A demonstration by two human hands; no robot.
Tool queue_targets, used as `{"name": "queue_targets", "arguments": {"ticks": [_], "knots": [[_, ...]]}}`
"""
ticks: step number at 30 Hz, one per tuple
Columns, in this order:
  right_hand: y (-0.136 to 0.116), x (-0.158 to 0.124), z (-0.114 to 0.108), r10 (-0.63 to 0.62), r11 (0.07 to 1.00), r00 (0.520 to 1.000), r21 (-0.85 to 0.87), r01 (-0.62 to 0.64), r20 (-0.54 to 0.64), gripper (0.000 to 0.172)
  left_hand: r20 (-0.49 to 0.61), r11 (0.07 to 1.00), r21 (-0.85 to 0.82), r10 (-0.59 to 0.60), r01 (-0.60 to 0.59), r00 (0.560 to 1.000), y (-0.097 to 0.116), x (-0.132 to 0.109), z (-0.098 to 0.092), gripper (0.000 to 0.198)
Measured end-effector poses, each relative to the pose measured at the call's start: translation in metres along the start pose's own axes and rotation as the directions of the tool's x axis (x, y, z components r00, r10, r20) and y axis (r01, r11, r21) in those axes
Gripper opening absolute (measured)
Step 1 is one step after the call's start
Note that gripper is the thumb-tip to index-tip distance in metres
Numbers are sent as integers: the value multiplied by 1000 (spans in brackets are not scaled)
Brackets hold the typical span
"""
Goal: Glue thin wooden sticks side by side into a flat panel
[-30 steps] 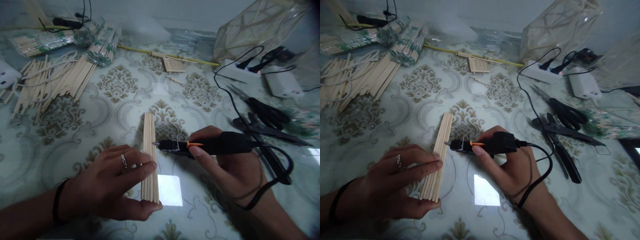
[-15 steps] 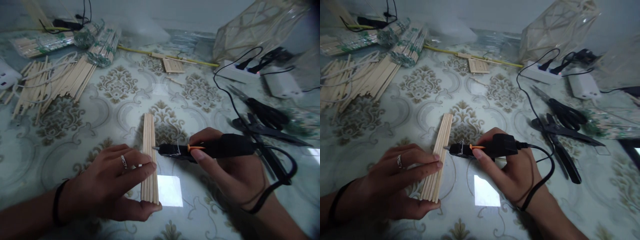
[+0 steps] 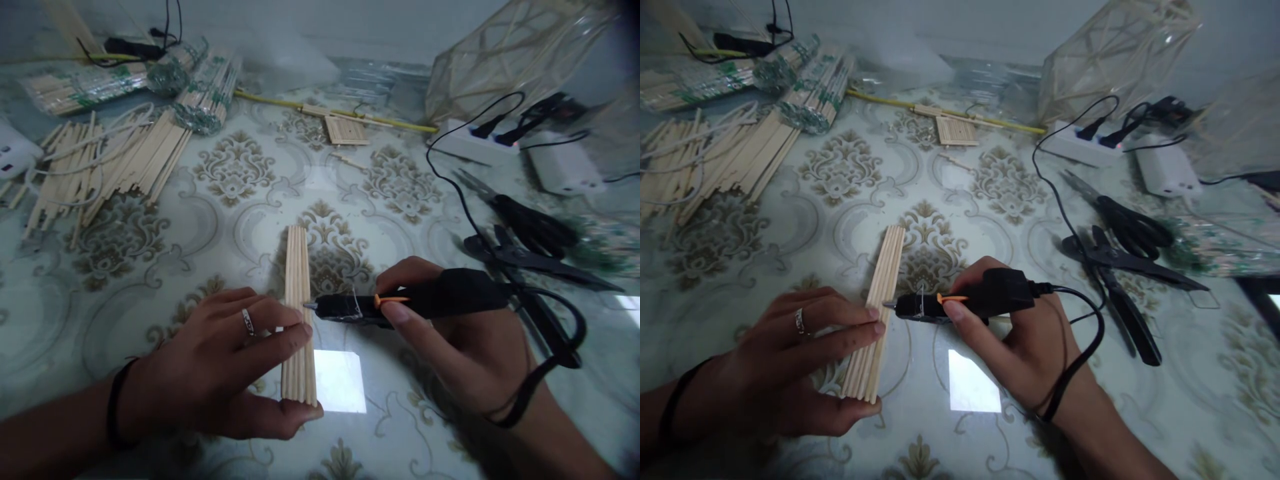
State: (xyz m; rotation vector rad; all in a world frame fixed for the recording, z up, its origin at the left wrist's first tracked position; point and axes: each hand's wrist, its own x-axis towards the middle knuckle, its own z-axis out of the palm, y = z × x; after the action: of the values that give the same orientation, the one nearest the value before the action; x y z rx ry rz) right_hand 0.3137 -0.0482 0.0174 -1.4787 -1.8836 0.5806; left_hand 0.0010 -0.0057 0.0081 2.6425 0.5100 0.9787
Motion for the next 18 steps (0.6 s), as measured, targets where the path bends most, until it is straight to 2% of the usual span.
{"name": "queue_targets", "arguments": {"ticks": [4, 8, 11, 18], "knots": [[8, 2, 1, 12, 1000, 999, -24, -13, -41, 20, -26, 999, -6, -32, 31, 999, 2, -4, 3, 43], [12, 5, 0, 29, 999, 999, -35, -30, -32, 17, -23, 998, -27, -62, 62, 998, 3, -4, 5, 40], [12, 8, -1, -3, 999, 1000, -43, 3, -6, 11, -24, 998, -40, -52, 51, 998, 3, -1, 5, 37], [10, 12, 5, -58, 997, 996, -62, 54, -61, 18, -40, 994, -80, -77, 74, 996, 3, -2, 5, 41]]}}
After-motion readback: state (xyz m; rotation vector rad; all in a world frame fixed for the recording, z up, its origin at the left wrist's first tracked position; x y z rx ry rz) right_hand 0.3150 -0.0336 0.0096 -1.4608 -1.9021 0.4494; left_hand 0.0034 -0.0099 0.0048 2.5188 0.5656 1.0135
